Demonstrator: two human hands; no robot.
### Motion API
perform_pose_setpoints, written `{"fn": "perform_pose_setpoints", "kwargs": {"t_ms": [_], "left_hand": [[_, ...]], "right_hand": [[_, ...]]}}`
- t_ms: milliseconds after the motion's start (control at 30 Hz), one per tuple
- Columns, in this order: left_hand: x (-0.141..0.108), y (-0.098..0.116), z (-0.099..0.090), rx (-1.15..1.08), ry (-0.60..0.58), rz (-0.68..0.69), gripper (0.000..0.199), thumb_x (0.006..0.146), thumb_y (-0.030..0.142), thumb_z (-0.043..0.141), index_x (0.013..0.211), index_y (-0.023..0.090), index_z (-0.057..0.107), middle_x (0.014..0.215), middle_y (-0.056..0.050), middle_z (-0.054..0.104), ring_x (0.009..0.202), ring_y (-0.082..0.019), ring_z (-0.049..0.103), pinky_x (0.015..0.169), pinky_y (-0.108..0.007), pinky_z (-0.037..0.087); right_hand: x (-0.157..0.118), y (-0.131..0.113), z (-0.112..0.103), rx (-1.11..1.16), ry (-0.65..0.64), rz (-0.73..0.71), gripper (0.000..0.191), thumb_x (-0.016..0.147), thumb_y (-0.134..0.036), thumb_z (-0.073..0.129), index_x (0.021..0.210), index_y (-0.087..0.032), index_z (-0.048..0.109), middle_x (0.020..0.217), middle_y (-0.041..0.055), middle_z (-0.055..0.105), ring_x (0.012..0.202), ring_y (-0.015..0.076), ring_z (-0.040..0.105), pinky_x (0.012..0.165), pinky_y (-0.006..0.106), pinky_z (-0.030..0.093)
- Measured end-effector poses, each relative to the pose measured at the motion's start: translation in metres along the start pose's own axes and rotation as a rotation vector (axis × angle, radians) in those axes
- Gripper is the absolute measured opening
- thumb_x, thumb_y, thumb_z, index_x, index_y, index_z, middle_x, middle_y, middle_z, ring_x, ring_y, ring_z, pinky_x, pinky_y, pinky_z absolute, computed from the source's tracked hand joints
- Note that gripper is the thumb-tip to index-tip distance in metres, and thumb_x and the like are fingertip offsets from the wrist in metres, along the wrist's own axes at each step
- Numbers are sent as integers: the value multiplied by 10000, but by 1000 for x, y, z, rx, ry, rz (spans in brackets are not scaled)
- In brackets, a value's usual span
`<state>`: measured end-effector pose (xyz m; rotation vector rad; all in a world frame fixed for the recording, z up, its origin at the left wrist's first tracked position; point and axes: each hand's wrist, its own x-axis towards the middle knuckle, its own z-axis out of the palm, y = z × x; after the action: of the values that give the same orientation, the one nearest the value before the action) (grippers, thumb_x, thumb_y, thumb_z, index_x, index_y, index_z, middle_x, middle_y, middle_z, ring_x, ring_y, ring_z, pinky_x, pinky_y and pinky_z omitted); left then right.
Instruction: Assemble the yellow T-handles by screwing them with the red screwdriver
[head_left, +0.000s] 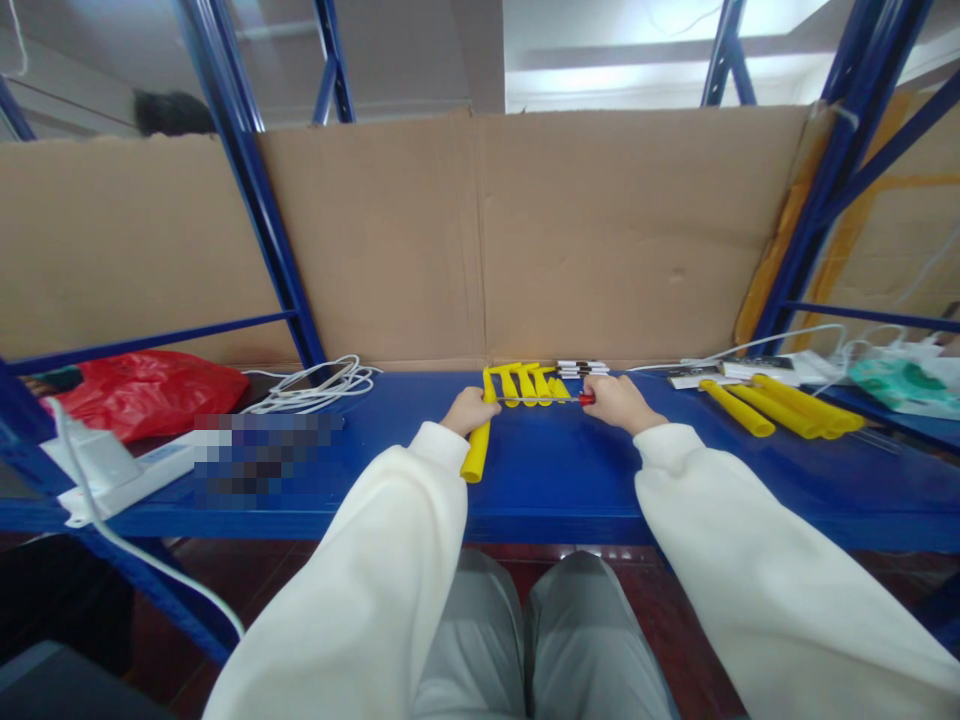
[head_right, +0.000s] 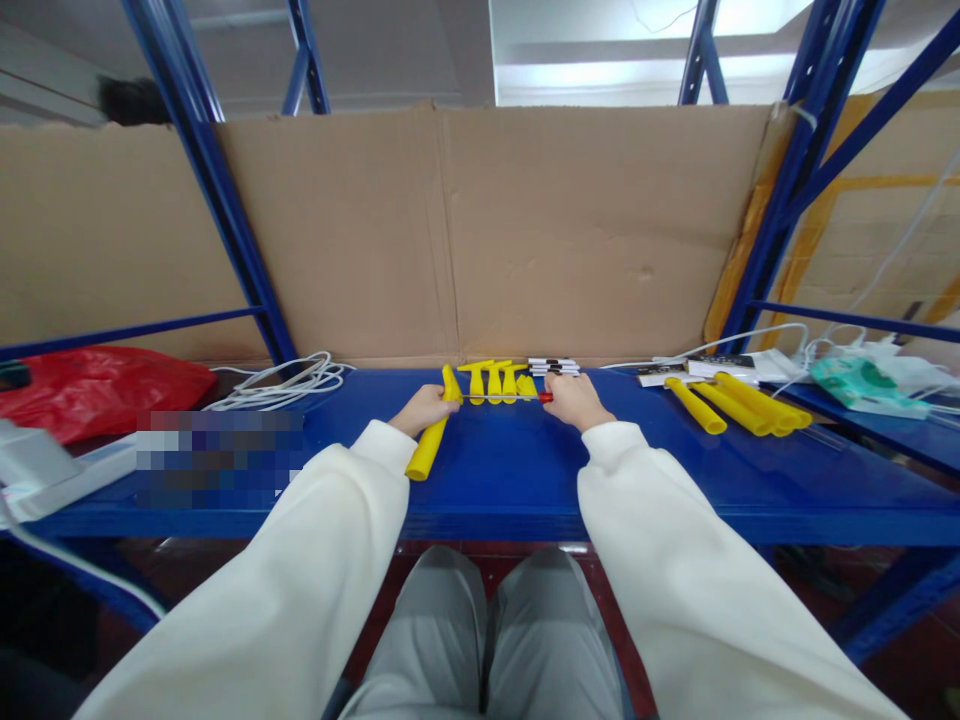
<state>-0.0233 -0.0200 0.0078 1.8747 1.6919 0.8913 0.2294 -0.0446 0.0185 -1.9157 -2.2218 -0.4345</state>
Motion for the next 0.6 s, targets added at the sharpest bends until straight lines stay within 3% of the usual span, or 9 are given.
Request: {"fn": "perform_pose_setpoints", "kwargs": {"t_ms": [100,267,467,600], "left_hand": [[-1,0,0,-3,1,9,74,717,118,654,739,98,722,678,-53,700,685,-187,675,578,-219,454],[0,-1,-1,18,35,24,65,712,118,658,724,106,721,659,-49,690,694,-191,678,566,-215,440],[0,0,-1,45,51,48,93,719,153,656,741,109,736,688,-58,710,705,-199,685,603,-225,463],[0,0,-1,82,65,40,116,727,167,653,766,102,740,715,-72,720,711,-202,683,597,-227,454]], "right_hand": [[0,-1,0,25,-9,9,180,809,-217,554,963,-193,643,951,95,742,920,257,659,765,333,346],[-1,-1,1,51,21,-26,137,806,-247,550,891,-189,642,1051,123,733,1046,291,639,820,366,349],[1,1,4,52,-9,20,209,805,-227,560,1000,-199,630,969,104,749,886,254,675,746,326,368],[0,-1,2,55,-4,-7,201,828,-255,541,982,-199,655,1026,101,751,991,268,668,830,359,377]]}}
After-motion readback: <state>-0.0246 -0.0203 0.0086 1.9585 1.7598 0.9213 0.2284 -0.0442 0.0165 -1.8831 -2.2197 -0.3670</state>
